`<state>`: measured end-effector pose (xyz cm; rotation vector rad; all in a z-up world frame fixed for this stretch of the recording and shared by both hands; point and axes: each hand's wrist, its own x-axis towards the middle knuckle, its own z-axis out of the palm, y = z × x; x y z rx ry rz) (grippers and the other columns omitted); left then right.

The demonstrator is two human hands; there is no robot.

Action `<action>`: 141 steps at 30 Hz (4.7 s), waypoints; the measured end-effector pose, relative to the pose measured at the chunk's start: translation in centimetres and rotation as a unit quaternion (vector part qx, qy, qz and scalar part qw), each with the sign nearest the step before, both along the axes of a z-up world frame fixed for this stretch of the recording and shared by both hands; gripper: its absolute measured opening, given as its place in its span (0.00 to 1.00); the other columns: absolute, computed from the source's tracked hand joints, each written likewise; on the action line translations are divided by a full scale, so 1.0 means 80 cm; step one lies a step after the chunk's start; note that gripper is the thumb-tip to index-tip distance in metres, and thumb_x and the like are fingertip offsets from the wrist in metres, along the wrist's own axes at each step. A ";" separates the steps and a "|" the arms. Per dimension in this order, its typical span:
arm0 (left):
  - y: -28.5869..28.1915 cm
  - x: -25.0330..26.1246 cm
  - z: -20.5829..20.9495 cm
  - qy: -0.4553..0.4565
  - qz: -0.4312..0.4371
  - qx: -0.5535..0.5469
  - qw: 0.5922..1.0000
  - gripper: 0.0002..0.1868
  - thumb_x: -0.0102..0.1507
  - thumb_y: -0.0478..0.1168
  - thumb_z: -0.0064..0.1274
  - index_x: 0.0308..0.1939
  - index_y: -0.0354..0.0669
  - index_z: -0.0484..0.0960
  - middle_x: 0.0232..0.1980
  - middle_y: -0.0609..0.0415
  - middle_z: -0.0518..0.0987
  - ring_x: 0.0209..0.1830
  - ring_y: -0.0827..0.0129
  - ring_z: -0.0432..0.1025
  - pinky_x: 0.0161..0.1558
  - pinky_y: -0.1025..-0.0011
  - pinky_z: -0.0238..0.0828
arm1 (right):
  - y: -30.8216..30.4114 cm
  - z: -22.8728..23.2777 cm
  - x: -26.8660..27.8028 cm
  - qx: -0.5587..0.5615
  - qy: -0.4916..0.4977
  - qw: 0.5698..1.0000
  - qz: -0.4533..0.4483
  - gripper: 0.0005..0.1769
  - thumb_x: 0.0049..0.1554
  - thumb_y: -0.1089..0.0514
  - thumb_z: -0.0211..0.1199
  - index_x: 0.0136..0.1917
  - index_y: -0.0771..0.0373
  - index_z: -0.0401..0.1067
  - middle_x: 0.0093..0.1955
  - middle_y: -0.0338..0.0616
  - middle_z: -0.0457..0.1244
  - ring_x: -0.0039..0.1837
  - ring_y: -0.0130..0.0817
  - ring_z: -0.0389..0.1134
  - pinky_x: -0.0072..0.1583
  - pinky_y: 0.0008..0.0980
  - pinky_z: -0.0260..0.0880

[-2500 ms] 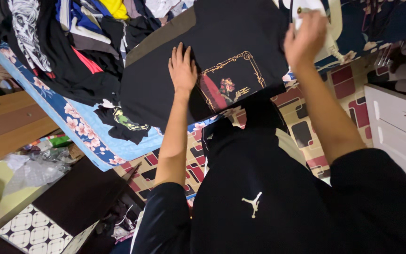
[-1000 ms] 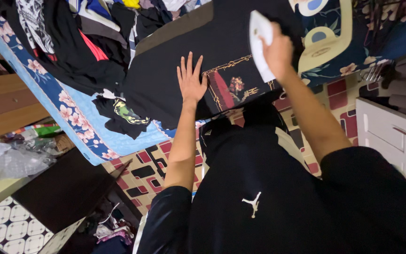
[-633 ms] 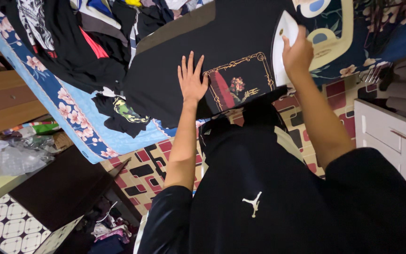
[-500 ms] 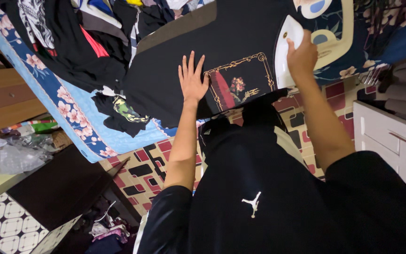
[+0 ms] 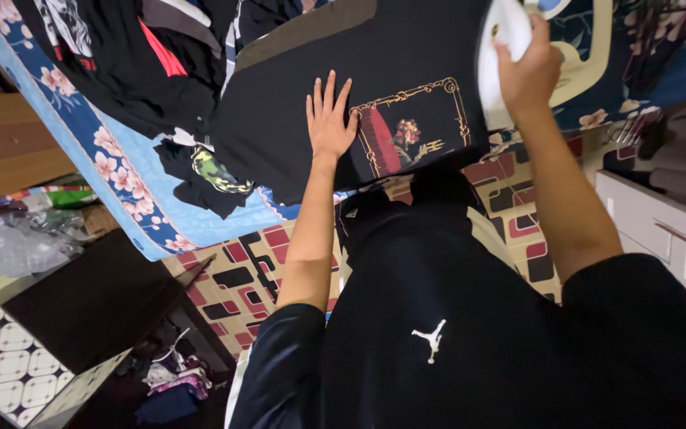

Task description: The person irons a black t-shirt on a floral-patterned ironing board, smoothing both sides of the garment. After ironing, the person places the t-shirt on a green hanger and hangs it on a nearby rack.

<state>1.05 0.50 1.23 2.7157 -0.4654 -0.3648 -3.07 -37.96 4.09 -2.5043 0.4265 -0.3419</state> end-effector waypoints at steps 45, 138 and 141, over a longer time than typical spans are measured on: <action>0.008 -0.018 -0.036 0.060 0.038 0.018 0.997 0.43 0.72 0.62 0.41 0.83 0.49 0.45 0.87 0.53 0.39 0.87 0.57 0.31 0.82 0.50 0.22 | 0.209 0.005 0.067 0.032 0.162 0.978 0.130 0.30 0.58 0.46 0.72 0.67 0.65 0.70 0.43 0.65 0.70 0.45 0.63 0.73 0.47 0.54 0.73; 0.088 -0.100 -0.045 -0.003 0.205 -0.057 0.977 0.40 0.67 0.43 0.44 0.82 0.39 0.49 0.86 0.50 0.45 0.87 0.56 0.38 0.81 0.50 0.28 | 0.175 0.005 0.079 -0.012 0.095 0.992 0.082 0.27 0.59 0.46 0.76 0.60 0.69 0.74 0.46 0.61 0.71 0.48 0.58 0.75 0.50 0.49 0.75; 0.082 -0.098 -0.039 -0.051 0.212 -0.064 0.974 0.41 0.64 0.42 0.46 0.80 0.37 0.53 0.85 0.48 0.49 0.86 0.54 0.41 0.81 0.47 0.31 | 0.193 0.005 0.078 -0.022 0.108 0.992 0.068 0.28 0.57 0.46 0.76 0.61 0.67 0.74 0.45 0.62 0.71 0.47 0.59 0.74 0.50 0.49 0.75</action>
